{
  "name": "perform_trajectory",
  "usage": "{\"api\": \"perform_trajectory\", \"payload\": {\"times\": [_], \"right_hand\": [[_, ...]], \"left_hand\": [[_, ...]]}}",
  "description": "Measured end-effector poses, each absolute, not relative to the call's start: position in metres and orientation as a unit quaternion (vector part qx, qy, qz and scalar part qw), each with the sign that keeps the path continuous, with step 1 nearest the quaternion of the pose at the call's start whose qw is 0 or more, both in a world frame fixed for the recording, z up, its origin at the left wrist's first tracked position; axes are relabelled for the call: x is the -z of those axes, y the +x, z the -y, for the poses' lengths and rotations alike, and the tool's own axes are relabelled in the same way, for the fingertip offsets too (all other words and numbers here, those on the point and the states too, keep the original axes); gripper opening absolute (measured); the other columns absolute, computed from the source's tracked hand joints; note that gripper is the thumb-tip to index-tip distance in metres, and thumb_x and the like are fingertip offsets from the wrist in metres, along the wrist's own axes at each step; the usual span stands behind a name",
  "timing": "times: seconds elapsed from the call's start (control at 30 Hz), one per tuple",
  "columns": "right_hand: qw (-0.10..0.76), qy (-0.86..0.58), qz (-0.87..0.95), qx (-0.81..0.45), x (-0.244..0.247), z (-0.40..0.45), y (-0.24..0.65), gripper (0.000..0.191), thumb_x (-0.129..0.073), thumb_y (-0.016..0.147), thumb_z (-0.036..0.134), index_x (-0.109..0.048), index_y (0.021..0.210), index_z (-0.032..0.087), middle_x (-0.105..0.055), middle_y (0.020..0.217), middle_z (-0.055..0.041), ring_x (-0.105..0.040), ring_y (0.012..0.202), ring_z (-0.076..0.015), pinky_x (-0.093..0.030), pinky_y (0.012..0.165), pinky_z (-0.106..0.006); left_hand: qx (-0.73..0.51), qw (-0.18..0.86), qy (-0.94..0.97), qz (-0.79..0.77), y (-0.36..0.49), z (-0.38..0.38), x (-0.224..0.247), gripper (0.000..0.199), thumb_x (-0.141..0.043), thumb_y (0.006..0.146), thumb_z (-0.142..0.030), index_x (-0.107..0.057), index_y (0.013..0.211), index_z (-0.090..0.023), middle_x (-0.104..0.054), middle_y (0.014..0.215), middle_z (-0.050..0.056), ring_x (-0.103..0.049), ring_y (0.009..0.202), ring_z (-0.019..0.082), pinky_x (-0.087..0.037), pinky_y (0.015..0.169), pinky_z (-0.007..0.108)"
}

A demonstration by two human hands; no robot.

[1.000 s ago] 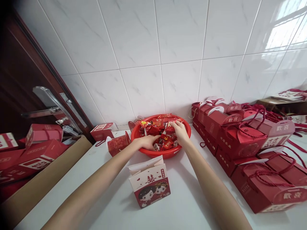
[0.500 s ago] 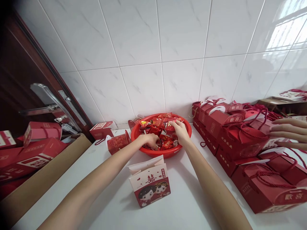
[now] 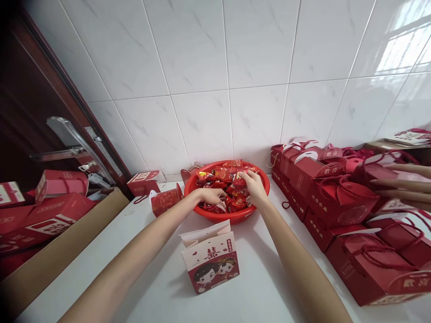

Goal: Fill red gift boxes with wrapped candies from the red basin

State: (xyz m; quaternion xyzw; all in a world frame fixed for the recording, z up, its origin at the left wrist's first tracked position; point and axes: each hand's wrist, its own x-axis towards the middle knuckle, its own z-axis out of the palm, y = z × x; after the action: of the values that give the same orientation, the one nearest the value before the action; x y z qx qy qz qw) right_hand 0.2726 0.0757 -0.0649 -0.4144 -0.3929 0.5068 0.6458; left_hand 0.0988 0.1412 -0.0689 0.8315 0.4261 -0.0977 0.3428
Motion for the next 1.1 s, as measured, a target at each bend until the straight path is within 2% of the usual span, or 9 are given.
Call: {"api": "perform_trajectory", "payload": {"times": [0.1, 0.2, 0.3, 0.53, 0.83, 1.0, 1.1], "right_hand": [[0.652, -0.412, 0.392, -0.501, 0.065, -0.076, 0.272, 0.037, -0.084, 0.052, 0.046, -0.059, 0.064, 0.022, -0.063, 0.063, 0.0027, -0.056, 0.059, -0.0157, -0.045, 0.055, -0.028], [0.656, -0.41, 0.384, -0.504, 0.065, -0.076, 0.272, 0.036, -0.083, 0.052, 0.046, -0.058, 0.064, 0.022, -0.061, 0.061, 0.0032, -0.055, 0.057, -0.0157, -0.046, 0.055, -0.028], [0.665, -0.402, 0.381, -0.501, 0.065, -0.076, 0.272, 0.035, -0.081, 0.053, 0.045, -0.055, 0.061, 0.023, -0.059, 0.059, 0.0033, -0.053, 0.057, -0.0155, -0.045, 0.053, -0.028], [0.667, -0.404, 0.384, -0.494, 0.065, -0.076, 0.272, 0.031, -0.079, 0.055, 0.043, -0.057, 0.062, 0.023, -0.057, 0.059, 0.0042, -0.051, 0.056, -0.015, -0.048, 0.055, -0.029], [0.663, -0.413, 0.389, -0.489, 0.065, -0.075, 0.273, 0.034, -0.079, 0.055, 0.045, -0.054, 0.062, 0.024, -0.06, 0.061, 0.0027, -0.053, 0.058, -0.0161, -0.045, 0.053, -0.028], [0.661, -0.42, 0.385, -0.489, 0.065, -0.075, 0.273, 0.034, -0.08, 0.055, 0.046, -0.057, 0.063, 0.023, -0.063, 0.064, 0.0012, -0.054, 0.059, -0.0161, -0.046, 0.053, -0.027], [0.658, -0.42, 0.385, -0.493, 0.065, -0.075, 0.273, 0.033, -0.08, 0.055, 0.045, -0.058, 0.065, 0.023, -0.064, 0.065, 0.0012, -0.055, 0.06, -0.0165, -0.046, 0.053, -0.027]], "left_hand": [[-0.009, 0.403, 0.813, -0.421, 0.095, -0.14, 0.065, 0.024, -0.078, 0.061, -0.028, -0.069, 0.079, -0.016, -0.066, 0.073, -0.001, -0.062, 0.074, 0.018, -0.046, 0.066, 0.026], [-0.153, 0.468, 0.775, -0.397, 0.094, -0.137, 0.06, 0.038, -0.082, 0.058, -0.027, -0.072, 0.092, -0.014, -0.071, 0.087, 0.002, -0.064, 0.09, 0.02, -0.049, 0.08, 0.028], [-0.236, 0.514, 0.735, -0.373, 0.094, -0.137, 0.058, 0.045, -0.082, 0.059, -0.023, -0.073, 0.103, -0.014, -0.073, 0.092, 0.004, -0.065, 0.094, 0.021, -0.049, 0.089, 0.032], [-0.274, 0.508, 0.721, -0.383, 0.091, -0.139, 0.058, 0.041, -0.074, 0.06, -0.008, -0.076, 0.1, -0.017, -0.073, 0.107, 0.005, -0.063, 0.102, 0.02, -0.049, 0.089, 0.03], [-0.263, 0.5, 0.728, -0.388, 0.089, -0.136, 0.054, 0.047, -0.065, 0.059, -0.006, -0.077, 0.102, -0.019, -0.073, 0.112, 0.005, -0.062, 0.103, 0.021, -0.049, 0.082, 0.027], [-0.257, 0.49, 0.72, -0.419, 0.089, -0.136, 0.051, 0.057, -0.054, 0.057, -0.004, -0.075, 0.108, -0.019, -0.073, 0.112, 0.005, -0.063, 0.093, 0.017, -0.046, 0.065, 0.021], [-0.262, 0.487, 0.725, -0.409, 0.088, -0.138, 0.054, 0.062, -0.052, 0.055, -0.002, -0.075, 0.11, -0.019, -0.073, 0.11, 0.004, -0.063, 0.094, 0.017, -0.045, 0.063, 0.019]]}}
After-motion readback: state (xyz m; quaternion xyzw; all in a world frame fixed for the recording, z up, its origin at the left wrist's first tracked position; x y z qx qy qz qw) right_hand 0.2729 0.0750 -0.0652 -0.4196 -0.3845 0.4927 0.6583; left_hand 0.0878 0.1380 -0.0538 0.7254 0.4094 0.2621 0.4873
